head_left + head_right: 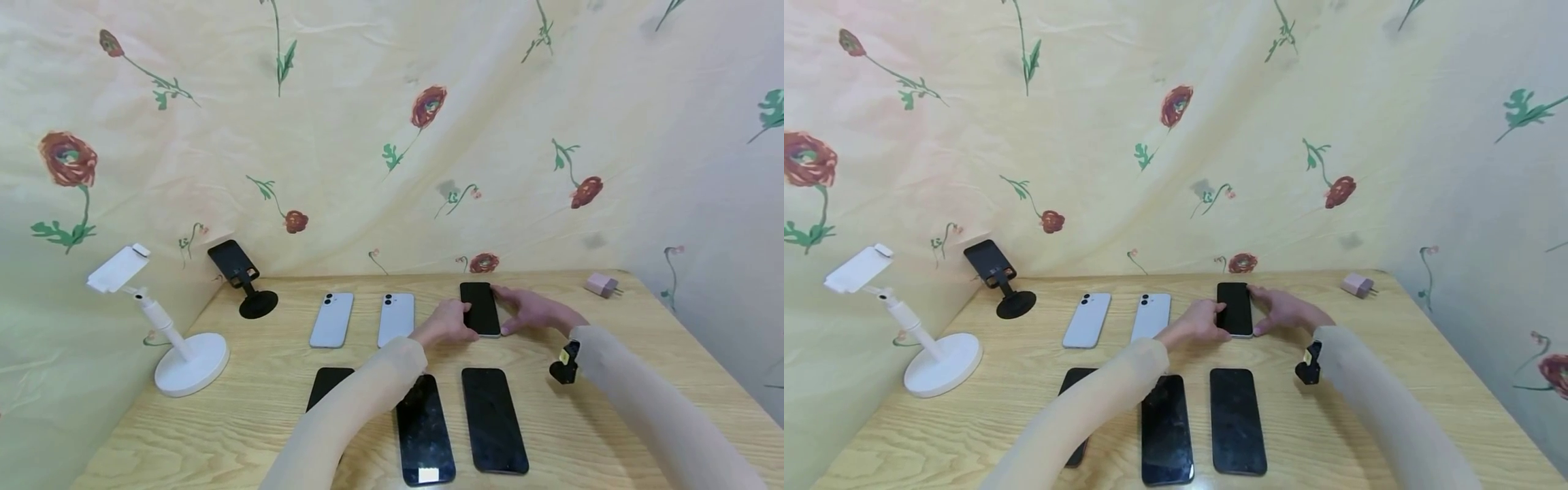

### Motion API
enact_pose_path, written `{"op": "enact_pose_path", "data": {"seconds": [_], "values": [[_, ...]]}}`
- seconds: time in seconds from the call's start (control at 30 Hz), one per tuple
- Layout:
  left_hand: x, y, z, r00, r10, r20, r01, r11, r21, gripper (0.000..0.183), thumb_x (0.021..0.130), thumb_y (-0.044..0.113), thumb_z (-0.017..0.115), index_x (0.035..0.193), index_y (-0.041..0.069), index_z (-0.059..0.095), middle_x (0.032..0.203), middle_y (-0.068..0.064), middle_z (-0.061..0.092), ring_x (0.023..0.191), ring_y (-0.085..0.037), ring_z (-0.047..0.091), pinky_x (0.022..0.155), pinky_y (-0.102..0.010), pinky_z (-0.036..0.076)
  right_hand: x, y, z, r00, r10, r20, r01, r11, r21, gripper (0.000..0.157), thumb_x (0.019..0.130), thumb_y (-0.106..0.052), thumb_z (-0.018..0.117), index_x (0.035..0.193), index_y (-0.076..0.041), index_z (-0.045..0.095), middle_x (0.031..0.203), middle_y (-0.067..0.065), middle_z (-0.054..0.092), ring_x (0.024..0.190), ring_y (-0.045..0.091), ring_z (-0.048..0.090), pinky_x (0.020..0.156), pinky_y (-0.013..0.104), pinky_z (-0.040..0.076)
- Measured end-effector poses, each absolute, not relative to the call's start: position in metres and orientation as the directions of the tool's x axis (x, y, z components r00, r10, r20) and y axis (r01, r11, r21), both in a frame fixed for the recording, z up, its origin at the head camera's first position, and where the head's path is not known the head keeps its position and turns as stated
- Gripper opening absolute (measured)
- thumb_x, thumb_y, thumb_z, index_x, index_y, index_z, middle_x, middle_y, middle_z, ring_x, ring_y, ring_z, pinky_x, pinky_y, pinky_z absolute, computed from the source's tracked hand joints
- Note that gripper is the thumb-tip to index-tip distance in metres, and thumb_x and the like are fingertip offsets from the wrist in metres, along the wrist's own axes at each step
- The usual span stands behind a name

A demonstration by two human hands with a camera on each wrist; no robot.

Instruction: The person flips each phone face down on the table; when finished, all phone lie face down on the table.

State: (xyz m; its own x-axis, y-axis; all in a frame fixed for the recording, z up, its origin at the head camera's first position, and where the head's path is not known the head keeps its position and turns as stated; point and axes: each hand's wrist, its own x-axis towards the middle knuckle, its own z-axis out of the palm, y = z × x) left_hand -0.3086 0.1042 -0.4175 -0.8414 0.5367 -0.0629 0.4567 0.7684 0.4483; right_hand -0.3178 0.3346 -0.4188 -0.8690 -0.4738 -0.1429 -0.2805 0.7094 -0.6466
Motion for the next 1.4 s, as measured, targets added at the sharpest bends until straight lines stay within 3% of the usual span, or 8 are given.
{"op": "enact_pose_path", "data": {"seconds": [0.23,0.43,0.53,0.77,0.87,1.0,1.27,1.4], "values": [[-0.311,0.103,-0.418,-0.826,0.556,-0.087,0.472,0.769,0.431,0.069,0.088,0.030,0.078,0.146,0.004,0.051,0.143,-0.011,0.054,0.131,-0.017,0.048,0.103,-0.021,0.037,-0.314,0.334,-0.419,-0.855,-0.510,-0.095,-0.324,0.669,-0.669,0.106,0.086,-0.026,0.081,0.155,0.011,0.009,0.158,0.033,0.008,0.145,0.049,0.008,0.112,0.062,0.014],[-0.316,0.099,-0.419,-0.787,0.612,-0.080,0.545,0.750,0.374,0.069,0.092,0.030,0.074,0.149,0.004,0.046,0.141,-0.014,0.055,0.120,-0.014,0.054,0.099,-0.019,0.040,-0.311,0.333,-0.413,-0.839,-0.543,-0.043,-0.352,0.602,-0.717,0.103,0.088,-0.020,0.078,0.156,0.009,0.005,0.158,0.034,0.006,0.144,0.050,0.009,0.111,0.062,0.015],[-0.315,0.096,-0.419,-0.772,0.631,-0.082,0.551,0.727,0.410,0.071,0.093,0.028,0.073,0.153,0.008,0.041,0.141,-0.015,0.055,0.116,-0.013,0.054,0.096,-0.020,0.041,-0.310,0.332,-0.410,-0.842,-0.538,-0.037,-0.360,0.613,-0.703,0.103,0.089,-0.024,0.078,0.156,0.008,0.006,0.158,0.034,0.009,0.142,0.051,0.014,0.110,0.062,0.019],[-0.312,0.089,-0.413,-0.761,0.646,-0.050,0.536,0.671,0.513,0.073,0.093,0.023,0.072,0.156,0.014,0.037,0.138,-0.017,0.057,0.122,-0.017,0.053,0.092,-0.020,0.042,-0.308,0.326,-0.398,-0.842,-0.539,0.013,-0.397,0.604,-0.691,0.097,0.092,-0.023,0.075,0.155,0.010,0.009,0.157,0.034,0.011,0.139,0.054,0.021,0.107,0.065,0.025],[-0.312,0.088,-0.413,-0.742,0.670,-0.022,0.568,0.646,0.510,0.077,0.093,0.022,0.072,0.158,0.014,0.031,0.125,-0.019,0.064,0.107,-0.017,0.059,0.084,-0.020,0.042,-0.307,0.322,-0.395,-0.835,-0.550,0.032,-0.416,0.592,-0.691,0.096,0.092,-0.023,0.074,0.155,0.011,0.010,0.157,0.034,0.011,0.141,0.052,0.019,0.106,0.064,0.028],[-0.312,0.087,-0.413,-0.720,0.694,0.004,0.580,0.599,0.552,0.085,0.092,0.015,0.072,0.161,0.013,0.022,0.114,-0.021,0.066,0.087,-0.019,0.054,0.077,-0.023,0.041,-0.308,0.317,-0.394,-0.830,-0.554,0.062,-0.437,0.577,-0.690,0.095,0.092,-0.024,0.074,0.155,0.011,0.011,0.157,0.034,0.011,0.141,0.050,0.019,0.104,0.063,0.032],[-0.309,0.083,-0.410,-0.713,0.701,0.025,0.578,0.567,0.587,0.088,0.091,0.010,0.071,0.161,0.008,0.018,0.118,-0.014,0.065,0.087,-0.017,0.053,0.079,-0.021,0.041,-0.309,0.308,-0.394,-0.852,-0.517,0.080,-0.435,0.616,-0.657,0.096,0.091,-0.028,0.076,0.156,0.008,0.016,0.155,0.034,0.020,0.138,0.049,0.028,0.105,0.059,0.035],[-0.305,0.082,-0.408,-0.743,0.669,-0.010,0.502,0.567,0.653,0.090,0.089,0.006,0.067,0.162,0.014,0.014,0.117,-0.012,0.065,0.081,-0.018,0.054,0.070,-0.024,0.042,-0.309,0.304,-0.393,-0.860,-0.505,0.076,-0.425,0.625,-0.655,0.095,0.091,-0.030,0.076,0.157,0.005,0.017,0.154,0.034,0.023,0.138,0.050,0.029,0.104,0.060,0.035]]}}
